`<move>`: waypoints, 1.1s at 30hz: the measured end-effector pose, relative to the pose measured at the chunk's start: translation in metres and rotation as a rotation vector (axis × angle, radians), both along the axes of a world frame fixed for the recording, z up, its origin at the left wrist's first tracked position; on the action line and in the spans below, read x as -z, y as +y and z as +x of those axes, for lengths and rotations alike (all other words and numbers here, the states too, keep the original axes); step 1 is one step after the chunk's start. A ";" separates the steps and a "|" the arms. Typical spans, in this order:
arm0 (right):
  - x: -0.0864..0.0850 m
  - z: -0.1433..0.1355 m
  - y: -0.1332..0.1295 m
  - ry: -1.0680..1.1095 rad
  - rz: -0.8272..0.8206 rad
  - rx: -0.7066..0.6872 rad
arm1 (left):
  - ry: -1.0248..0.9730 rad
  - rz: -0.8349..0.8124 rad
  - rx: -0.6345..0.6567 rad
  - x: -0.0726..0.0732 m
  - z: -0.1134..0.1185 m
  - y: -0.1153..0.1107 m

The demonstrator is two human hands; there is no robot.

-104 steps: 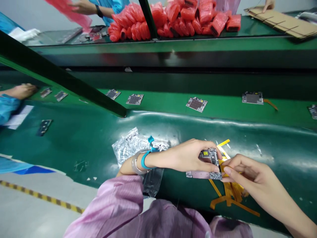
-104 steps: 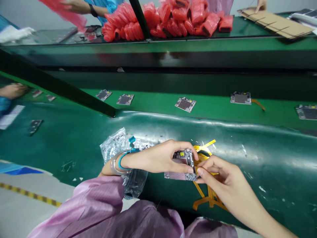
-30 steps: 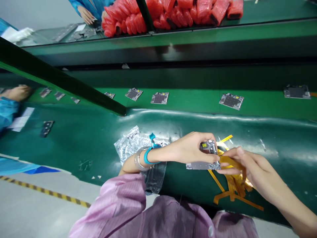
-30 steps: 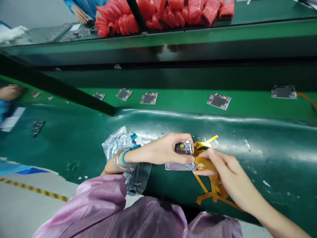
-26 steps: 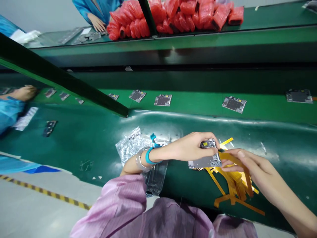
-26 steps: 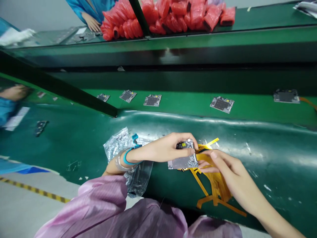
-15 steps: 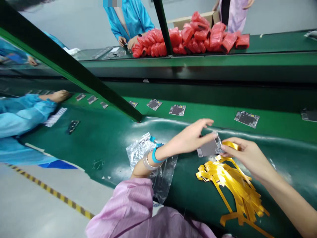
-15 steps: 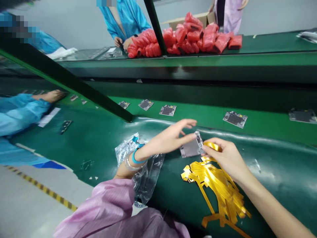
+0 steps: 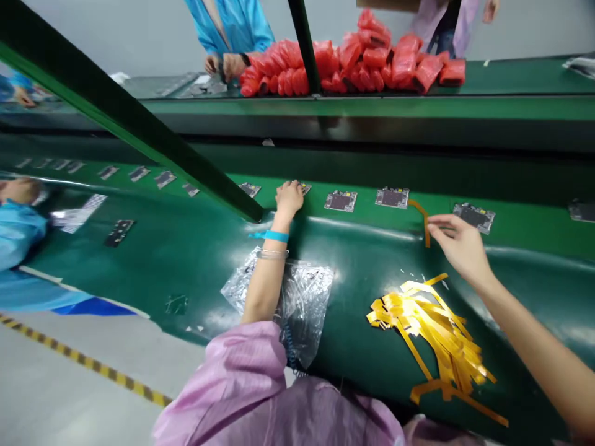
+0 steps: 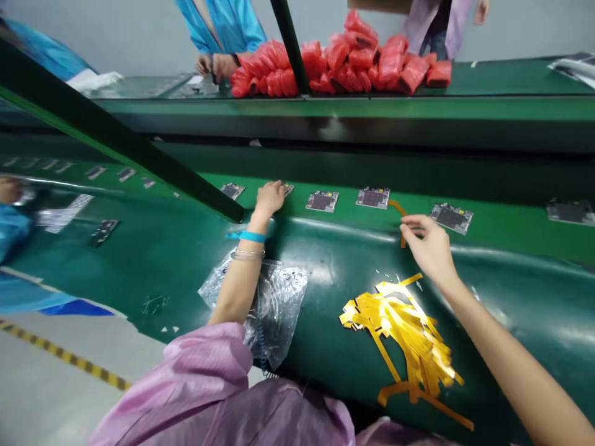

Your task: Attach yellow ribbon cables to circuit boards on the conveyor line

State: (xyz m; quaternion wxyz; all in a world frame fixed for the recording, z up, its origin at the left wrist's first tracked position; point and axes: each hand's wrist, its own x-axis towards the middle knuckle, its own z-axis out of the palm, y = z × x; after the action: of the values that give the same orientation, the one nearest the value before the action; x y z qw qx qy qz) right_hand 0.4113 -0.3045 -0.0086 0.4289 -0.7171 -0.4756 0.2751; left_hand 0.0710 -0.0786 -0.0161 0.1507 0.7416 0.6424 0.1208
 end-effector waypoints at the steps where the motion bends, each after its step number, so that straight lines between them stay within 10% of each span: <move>1: -0.006 -0.003 -0.020 -0.009 -0.034 -0.095 | 0.012 -0.009 -0.019 0.003 -0.003 0.003; 6: -0.026 -0.025 -0.112 -0.123 -0.296 -0.585 | 0.045 -0.036 -0.050 0.015 -0.010 0.018; 9: -0.016 -0.041 -0.142 -0.287 -0.272 -0.630 | 0.017 -0.058 0.004 0.019 -0.008 0.020; 18: 0.017 -0.098 -0.125 -0.413 -0.099 -0.676 | -0.065 -0.019 -0.006 0.026 0.012 0.015; 27: -0.014 -0.086 -0.115 -0.121 -0.167 -0.659 | -0.304 0.028 0.094 -0.032 0.041 -0.025; 33: -0.045 -0.056 -0.107 0.202 -0.067 -0.228 | -0.704 -0.496 0.524 -0.068 0.088 -0.123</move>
State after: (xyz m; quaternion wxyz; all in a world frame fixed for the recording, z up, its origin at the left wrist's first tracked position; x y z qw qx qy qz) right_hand 0.3555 -0.4118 0.0359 0.4162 -0.6410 -0.4990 0.4086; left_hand 0.1595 -0.2016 0.0518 0.5552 0.7341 0.3544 0.1652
